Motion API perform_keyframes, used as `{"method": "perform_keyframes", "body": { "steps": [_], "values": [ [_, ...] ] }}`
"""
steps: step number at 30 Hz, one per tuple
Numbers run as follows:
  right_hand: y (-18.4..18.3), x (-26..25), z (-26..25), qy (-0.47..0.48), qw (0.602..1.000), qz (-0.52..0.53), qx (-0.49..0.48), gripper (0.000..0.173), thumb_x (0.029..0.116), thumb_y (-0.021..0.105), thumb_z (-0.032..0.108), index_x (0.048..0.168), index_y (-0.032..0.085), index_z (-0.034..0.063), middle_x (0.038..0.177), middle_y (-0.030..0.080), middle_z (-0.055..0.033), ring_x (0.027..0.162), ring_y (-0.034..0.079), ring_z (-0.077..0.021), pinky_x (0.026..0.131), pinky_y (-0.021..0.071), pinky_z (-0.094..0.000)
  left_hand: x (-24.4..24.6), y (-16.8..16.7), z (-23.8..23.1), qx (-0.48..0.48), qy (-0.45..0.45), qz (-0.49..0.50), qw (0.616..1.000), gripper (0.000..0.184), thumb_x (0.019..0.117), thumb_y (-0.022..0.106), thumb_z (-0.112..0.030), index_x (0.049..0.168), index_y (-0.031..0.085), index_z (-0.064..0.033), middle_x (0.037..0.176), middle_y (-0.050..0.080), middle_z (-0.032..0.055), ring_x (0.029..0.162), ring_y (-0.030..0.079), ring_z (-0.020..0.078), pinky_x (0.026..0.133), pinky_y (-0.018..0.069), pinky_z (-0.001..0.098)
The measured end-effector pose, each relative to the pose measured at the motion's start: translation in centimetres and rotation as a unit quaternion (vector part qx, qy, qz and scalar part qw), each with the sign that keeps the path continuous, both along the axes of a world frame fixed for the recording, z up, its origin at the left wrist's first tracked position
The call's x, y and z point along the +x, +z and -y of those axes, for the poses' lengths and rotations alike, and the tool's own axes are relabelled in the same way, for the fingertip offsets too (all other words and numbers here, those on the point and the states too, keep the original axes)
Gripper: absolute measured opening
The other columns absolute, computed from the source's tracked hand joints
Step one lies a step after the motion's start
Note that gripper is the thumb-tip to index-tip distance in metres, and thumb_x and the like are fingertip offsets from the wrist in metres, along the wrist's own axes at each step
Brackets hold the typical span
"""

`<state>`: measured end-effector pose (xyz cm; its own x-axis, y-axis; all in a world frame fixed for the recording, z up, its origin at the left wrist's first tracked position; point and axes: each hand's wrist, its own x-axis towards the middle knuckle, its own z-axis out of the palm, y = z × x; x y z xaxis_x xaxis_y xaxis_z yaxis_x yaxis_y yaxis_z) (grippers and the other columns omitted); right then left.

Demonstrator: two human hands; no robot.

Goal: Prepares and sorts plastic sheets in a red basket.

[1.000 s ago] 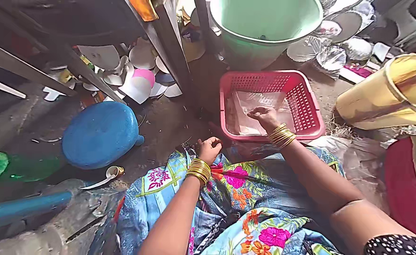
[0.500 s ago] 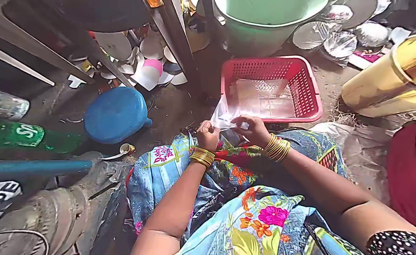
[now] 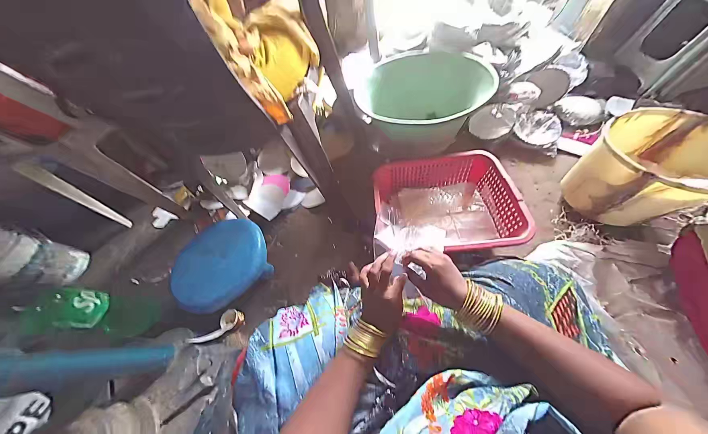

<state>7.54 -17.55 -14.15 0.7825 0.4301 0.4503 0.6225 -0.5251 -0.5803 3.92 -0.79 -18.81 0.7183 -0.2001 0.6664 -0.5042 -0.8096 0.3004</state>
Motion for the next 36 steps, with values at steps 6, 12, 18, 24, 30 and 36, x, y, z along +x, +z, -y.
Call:
{"method": "perform_keyframes", "body": {
  "steps": [6, 12, 18, 24, 30, 36],
  "values": [
    [-0.6, 0.8, 1.0, -0.071, 0.983, 0.166, -0.015, 0.018, 0.0828, 0.056, -0.004, 0.087, 0.073, 0.0007, 0.088, 0.075, -0.0128, 0.086, 0.075, -0.0301, 0.074, 0.0605, -0.0443, 1.6, -0.2, -2.4, -0.067, 0.117, -0.033, 0.990, 0.027, 0.0908, 0.058, -0.003, 0.109, 0.077, 0.0046, 0.118, 0.074, 0.0179, 0.106, 0.073, 0.0350, 0.090, 0.0572, 0.0536],
    [-1.0, -0.3, 2.9, -0.026, 0.995, 0.036, -0.091, 0.021, 0.0846, 0.063, -0.007, 0.094, 0.079, 0.0021, 0.129, 0.070, -0.0180, 0.110, 0.070, -0.0397, 0.085, 0.0582, -0.0535, 0.3, -0.8, -1.6, -0.080, 0.055, 0.045, 0.994, 0.030, 0.0878, 0.053, -0.002, 0.105, 0.075, 0.0096, 0.118, 0.073, 0.0203, 0.110, 0.072, 0.0328, 0.097, 0.0566, 0.0432],
    [3.3, -0.7, 7.0, -0.248, 0.966, -0.011, -0.077, 0.025, 0.0914, 0.058, -0.002, 0.110, 0.076, -0.0022, 0.117, 0.072, -0.0224, 0.116, 0.065, -0.0440, 0.096, 0.0526, -0.0594, -1.8, -0.2, -2.2, -0.099, -0.025, -0.025, 0.994, 0.029, 0.0898, 0.060, -0.013, 0.106, 0.070, 0.0091, 0.138, 0.056, 0.0306, 0.113, 0.067, 0.0304, 0.101, 0.0544, 0.0385],
    [4.6, -5.1, 16.3, -0.344, 0.914, -0.184, -0.113, 0.057, 0.0984, 0.065, 0.027, 0.146, 0.052, -0.0028, 0.149, 0.050, -0.0291, 0.137, 0.048, -0.0466, 0.111, 0.0350, -0.0640, -0.2, 1.9, -3.8, 0.177, 0.196, -0.577, 0.773, 0.071, 0.1078, 0.032, -0.057, 0.142, 0.056, 0.0004, 0.148, 0.054, 0.0226, 0.140, 0.050, 0.0369, 0.116, 0.0357, 0.0590],
    [3.0, -8.4, 18.5, -0.312, 0.905, -0.257, -0.128, 0.055, 0.1055, 0.048, 0.041, 0.148, 0.053, 0.0061, 0.157, 0.046, -0.0175, 0.146, 0.041, -0.0371, 0.116, 0.0289, -0.0653, -0.4, 5.1, -1.8, 0.250, 0.155, -0.642, 0.708, 0.079, 0.1051, 0.025, -0.064, 0.134, 0.065, -0.0036, 0.144, 0.059, 0.0192, 0.139, 0.051, 0.0346, 0.114, 0.0362, 0.0625],
    [4.5, -7.5, 19.1, -0.256, 0.921, -0.279, -0.090, 0.058, 0.1025, 0.052, 0.050, 0.139, 0.060, 0.0069, 0.147, 0.055, -0.0204, 0.140, 0.048, -0.0379, 0.114, 0.0345, -0.0619, -3.7, 6.0, -2.4, 0.229, 0.216, -0.584, 0.748, 0.076, 0.1038, 0.035, -0.065, 0.131, 0.066, -0.0015, 0.144, 0.058, 0.0215, 0.140, 0.050, 0.0362, 0.115, 0.0362, 0.0611]
  ]
}}
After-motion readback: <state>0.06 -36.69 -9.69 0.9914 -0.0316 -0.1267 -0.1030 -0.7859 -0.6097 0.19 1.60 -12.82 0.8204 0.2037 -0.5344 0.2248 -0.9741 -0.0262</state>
